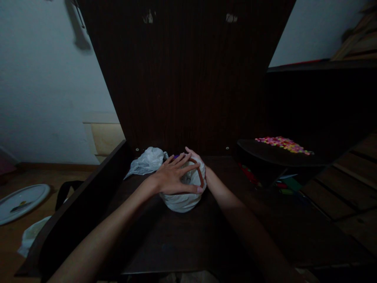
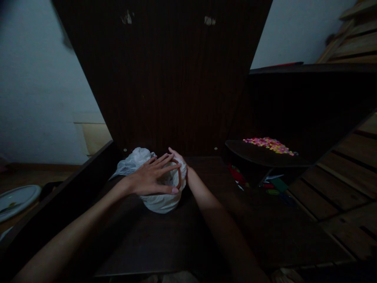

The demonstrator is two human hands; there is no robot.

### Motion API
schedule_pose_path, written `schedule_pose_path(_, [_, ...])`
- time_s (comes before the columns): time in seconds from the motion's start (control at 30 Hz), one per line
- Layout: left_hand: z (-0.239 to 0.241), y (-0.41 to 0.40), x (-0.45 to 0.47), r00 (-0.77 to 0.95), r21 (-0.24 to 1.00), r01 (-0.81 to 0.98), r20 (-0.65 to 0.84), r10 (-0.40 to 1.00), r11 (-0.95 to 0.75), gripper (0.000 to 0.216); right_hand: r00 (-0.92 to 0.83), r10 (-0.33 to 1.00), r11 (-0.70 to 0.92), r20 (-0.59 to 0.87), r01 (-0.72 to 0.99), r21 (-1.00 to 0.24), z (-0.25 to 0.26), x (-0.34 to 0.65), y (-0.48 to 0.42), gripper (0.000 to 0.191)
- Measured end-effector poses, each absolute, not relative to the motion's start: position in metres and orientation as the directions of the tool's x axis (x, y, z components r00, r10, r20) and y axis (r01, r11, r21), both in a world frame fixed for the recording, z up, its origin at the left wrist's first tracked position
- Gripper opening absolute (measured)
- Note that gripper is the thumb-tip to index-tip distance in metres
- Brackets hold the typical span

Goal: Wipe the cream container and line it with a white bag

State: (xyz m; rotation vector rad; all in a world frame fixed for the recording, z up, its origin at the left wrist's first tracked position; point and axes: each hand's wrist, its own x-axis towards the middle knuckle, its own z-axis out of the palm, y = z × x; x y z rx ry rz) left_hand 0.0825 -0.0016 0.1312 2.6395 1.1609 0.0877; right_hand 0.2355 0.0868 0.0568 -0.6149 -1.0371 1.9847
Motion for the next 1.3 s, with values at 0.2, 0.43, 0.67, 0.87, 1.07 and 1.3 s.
schedule_pose_path(0.2, [0.134,-0.002,0.083,0.678,0.254,0.722,-0.070,0.732,-0.644,0.093,-0.650,0.754,-0.449,-0.092,-0.407,-0.795,0.067,0.234,0.076,0.064])
schedule_pose_path(0.43, [0.129,-0.001,0.079,0.688,0.339,0.668,0.057,0.723,-0.662,0.103,-0.662,0.735,-0.493,-0.145,-0.374,-0.786,0.064,0.236,0.072,0.064])
schedule_pose_path(0.67, [0.124,-0.015,0.048,0.396,0.651,0.519,0.391,0.831,-0.554,0.083,-0.564,0.826,-0.333,-0.024,-0.453,-0.827,0.062,0.255,0.064,0.062])
schedule_pose_path(0.87, [0.062,-0.041,0.015,0.311,0.798,0.410,0.334,0.890,-0.442,0.101,-0.471,0.882,-0.208,0.026,-0.437,-0.875,0.052,0.264,0.051,0.049])
schedule_pose_path(1.07, [0.013,-0.051,0.027,0.388,0.855,0.358,0.230,0.893,-0.376,0.129,-0.412,0.908,-0.260,-0.080,-0.402,-0.878,0.029,0.250,0.059,0.039])
schedule_pose_path(1.3, [0.002,-0.040,0.052,0.415,0.840,0.332,0.278,0.866,-0.429,0.104,-0.321,0.943,-0.216,-0.084,-0.402,-0.890,0.004,0.245,0.064,0.034])
